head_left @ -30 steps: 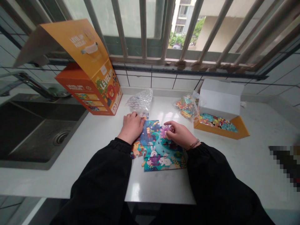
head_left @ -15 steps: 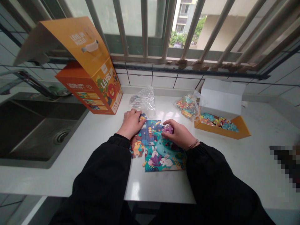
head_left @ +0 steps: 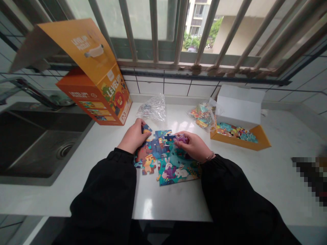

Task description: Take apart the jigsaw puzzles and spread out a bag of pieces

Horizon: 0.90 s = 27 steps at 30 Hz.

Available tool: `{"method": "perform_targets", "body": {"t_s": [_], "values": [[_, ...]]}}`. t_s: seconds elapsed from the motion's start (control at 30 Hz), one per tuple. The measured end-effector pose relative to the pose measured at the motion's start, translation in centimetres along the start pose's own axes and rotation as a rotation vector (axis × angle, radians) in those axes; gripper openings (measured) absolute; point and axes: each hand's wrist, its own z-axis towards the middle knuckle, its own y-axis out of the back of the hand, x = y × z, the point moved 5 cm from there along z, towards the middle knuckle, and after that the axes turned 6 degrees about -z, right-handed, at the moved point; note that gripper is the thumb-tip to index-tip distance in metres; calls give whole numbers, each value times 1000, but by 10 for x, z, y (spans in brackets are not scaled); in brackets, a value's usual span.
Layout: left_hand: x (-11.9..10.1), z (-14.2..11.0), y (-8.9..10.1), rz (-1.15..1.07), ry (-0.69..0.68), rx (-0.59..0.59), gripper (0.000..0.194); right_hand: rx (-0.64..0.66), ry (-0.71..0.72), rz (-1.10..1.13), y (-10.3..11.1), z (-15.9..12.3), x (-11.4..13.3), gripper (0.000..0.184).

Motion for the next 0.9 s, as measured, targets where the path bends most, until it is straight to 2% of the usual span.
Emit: {"method": "perform_targets", "body": {"t_s": [0.1, 0.27, 0.33, 0.47, 0.53, 0.67, 0.77, 0.9], "values": [[-1, -3, 4, -26, 15, 7, 41, -3, -18, 24, 0, -1, -1, 33], [-6, -6, 17, -43, -31, -81, 33, -47, -49, -1, 1, -1, -3, 30], [-13, -10, 19, -106, -56, -56, 29, -55, -59, 11, 1, 0, -4, 30], [-36, -23, 5, -264, -81, 206, 32, -49, -111, 103, 1, 2, -9, 34], [-48, -28, -3, -271, -103, 292, 35, -55, -131, 171, 1, 3, -10, 35], [-65, -33, -17, -188, -237, 293, 42, -91, -158, 290, 2, 2, -9, 37], [-70, -36, -27, -202, -307, 301, 44, -176, -173, 305, 5, 0, -9, 37], [-73, -41, -34, -275, -330, 317, 65, -282, -168, 331, 5, -1, -10, 38]]}}
